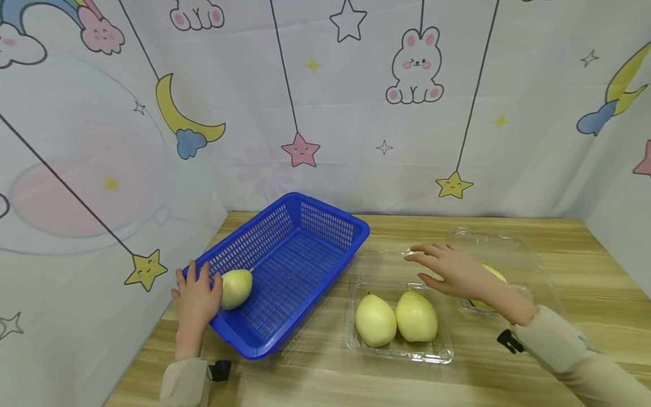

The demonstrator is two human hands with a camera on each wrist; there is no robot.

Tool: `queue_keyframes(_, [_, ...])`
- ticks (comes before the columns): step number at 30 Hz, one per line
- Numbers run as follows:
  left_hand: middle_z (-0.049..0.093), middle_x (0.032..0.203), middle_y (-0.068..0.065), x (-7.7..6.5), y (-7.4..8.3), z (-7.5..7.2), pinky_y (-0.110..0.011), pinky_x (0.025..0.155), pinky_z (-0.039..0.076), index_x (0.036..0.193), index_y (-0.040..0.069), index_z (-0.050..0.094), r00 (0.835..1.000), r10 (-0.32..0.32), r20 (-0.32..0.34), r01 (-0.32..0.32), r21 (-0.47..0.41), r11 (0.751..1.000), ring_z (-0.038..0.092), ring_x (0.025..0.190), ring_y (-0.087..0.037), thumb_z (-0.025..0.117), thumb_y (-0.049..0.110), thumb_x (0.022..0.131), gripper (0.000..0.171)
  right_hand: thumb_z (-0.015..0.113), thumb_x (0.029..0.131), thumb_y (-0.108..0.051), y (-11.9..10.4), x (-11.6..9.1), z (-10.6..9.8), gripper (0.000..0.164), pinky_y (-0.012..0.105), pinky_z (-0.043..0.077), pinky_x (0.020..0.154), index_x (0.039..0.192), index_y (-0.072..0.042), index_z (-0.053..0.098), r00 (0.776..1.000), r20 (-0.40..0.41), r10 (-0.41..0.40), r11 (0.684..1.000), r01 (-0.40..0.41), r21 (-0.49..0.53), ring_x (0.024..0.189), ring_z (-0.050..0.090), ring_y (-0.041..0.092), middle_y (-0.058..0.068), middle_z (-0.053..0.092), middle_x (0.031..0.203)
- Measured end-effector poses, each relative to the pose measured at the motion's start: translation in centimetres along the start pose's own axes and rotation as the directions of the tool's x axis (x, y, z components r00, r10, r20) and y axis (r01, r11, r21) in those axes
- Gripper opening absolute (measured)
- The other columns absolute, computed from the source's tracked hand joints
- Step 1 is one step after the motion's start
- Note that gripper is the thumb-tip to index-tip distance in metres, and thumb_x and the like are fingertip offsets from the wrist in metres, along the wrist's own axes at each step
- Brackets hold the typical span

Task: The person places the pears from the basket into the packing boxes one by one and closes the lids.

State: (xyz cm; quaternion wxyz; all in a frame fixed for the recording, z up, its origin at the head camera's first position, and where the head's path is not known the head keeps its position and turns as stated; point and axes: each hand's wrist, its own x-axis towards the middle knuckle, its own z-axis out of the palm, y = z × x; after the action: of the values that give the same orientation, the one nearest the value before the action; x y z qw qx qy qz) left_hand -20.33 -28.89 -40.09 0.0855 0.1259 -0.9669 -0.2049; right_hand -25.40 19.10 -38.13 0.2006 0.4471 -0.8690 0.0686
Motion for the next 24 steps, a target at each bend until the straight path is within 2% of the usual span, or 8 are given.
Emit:
queue_keyframes(7, [0.006, 0.145, -0.031, 0.1, 0.0, 0.0, -0.073, 0.094, 0.003, 0.136, -0.004, 0.029, 1.000, -0.009, 0.006, 0.009, 0.008, 1.000, -0.009, 0.130, -0.052, 0.029, 0.028, 0.095, 0.052, 0.065, 0.079, -0.022, -1.4, 1.9, 0.0, 0.039, 0.046, 0.047, 0.080, 0.116, -0.015, 0.057, 1.000, 0.016, -0.014, 1.000, 0.014, 0.009, 0.103, 0.056, 0.026, 0.008, 0.058, 0.116])
queue_keyframes(18, [0.006, 0.144, -0.032, 0.1, 0.1, 0.0, -0.073, 0.094, 0.003, 0.135, -0.004, 0.029, 1.000, -0.004, 0.004, 0.004, -0.001, 1.000, -0.008, 0.130, -0.053, 0.031, 0.027, 0.095, 0.051, 0.059, 0.084, -0.023, -3.3, 4.9, -0.2, 0.034, 0.044, 0.045, 0.088, 0.117, -0.015, 0.057, 0.998, 0.047, -0.034, 0.995, 0.029, 0.091, 0.108, 0.054, 0.023, 0.004, 0.059, 0.117])
queue_keyframes(24, [0.007, 0.144, -0.032, 0.1, 0.2, 0.0, -0.073, 0.095, 0.003, 0.135, -0.005, 0.029, 1.000, -0.008, -0.002, 0.008, 0.001, 1.000, -0.008, 0.130, -0.052, 0.031, 0.027, 0.095, 0.052, 0.060, 0.083, -0.022, -4.1, 6.5, 0.0, 0.035, 0.044, 0.044, 0.088, 0.117, -0.015, 0.056, 0.995, 0.033, -0.094, 0.991, 0.090, 0.095, 0.107, 0.053, 0.024, 0.003, 0.058, 0.116])
